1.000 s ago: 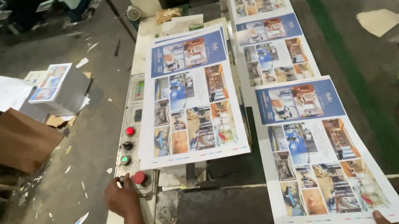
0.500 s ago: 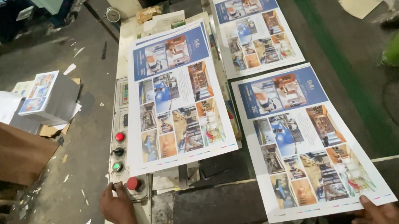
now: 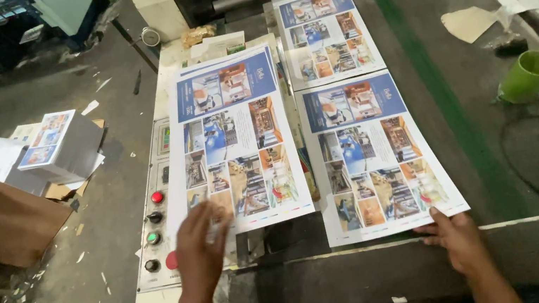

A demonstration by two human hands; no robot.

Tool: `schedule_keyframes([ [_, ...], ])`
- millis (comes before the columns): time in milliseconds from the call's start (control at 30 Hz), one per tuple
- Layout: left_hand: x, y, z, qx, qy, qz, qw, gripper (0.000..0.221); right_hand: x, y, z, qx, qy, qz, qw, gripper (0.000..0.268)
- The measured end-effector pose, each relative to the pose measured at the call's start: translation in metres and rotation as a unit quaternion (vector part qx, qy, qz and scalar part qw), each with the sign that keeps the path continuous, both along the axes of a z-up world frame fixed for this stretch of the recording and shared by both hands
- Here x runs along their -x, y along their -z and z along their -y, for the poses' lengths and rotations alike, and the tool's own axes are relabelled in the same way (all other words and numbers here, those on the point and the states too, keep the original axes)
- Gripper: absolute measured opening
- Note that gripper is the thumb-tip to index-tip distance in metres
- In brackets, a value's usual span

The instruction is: Organizing and stacking printed brochure pages on a production table in a print shop.

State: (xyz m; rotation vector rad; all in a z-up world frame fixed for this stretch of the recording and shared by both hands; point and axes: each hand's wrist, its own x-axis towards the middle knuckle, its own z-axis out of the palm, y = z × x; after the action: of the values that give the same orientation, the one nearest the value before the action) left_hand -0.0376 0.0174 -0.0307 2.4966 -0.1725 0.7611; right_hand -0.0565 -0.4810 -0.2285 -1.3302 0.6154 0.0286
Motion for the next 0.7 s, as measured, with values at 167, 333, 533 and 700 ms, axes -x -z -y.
schedule_keyframes([
  [167,-0.002,-0.018,0.045,-0.152,0.104,-0.033,0.982,0.072,-0.006,-0.024,-0.006,-0.031,-0.004,-0.012,0.999,0.049],
  [333,-0.006,-0.019,0.038,-0.232,0.130,-0.099,0.959,0.067,0.021,-0.039,-0.023,-0.025,-0.009,-0.076,0.997,0.062],
  [533,-0.002,-0.046,0.043,-0.118,0.144,-0.160,0.969,0.038,0.027,0.007,-0.050,-0.032,-0.115,-0.109,0.987,0.053],
  [700,0.005,-0.038,0.067,-0.112,0.173,0.007,0.979,0.020,0.016,-0.062,-0.114,-0.063,-0.234,-0.021,0.970,0.053],
])
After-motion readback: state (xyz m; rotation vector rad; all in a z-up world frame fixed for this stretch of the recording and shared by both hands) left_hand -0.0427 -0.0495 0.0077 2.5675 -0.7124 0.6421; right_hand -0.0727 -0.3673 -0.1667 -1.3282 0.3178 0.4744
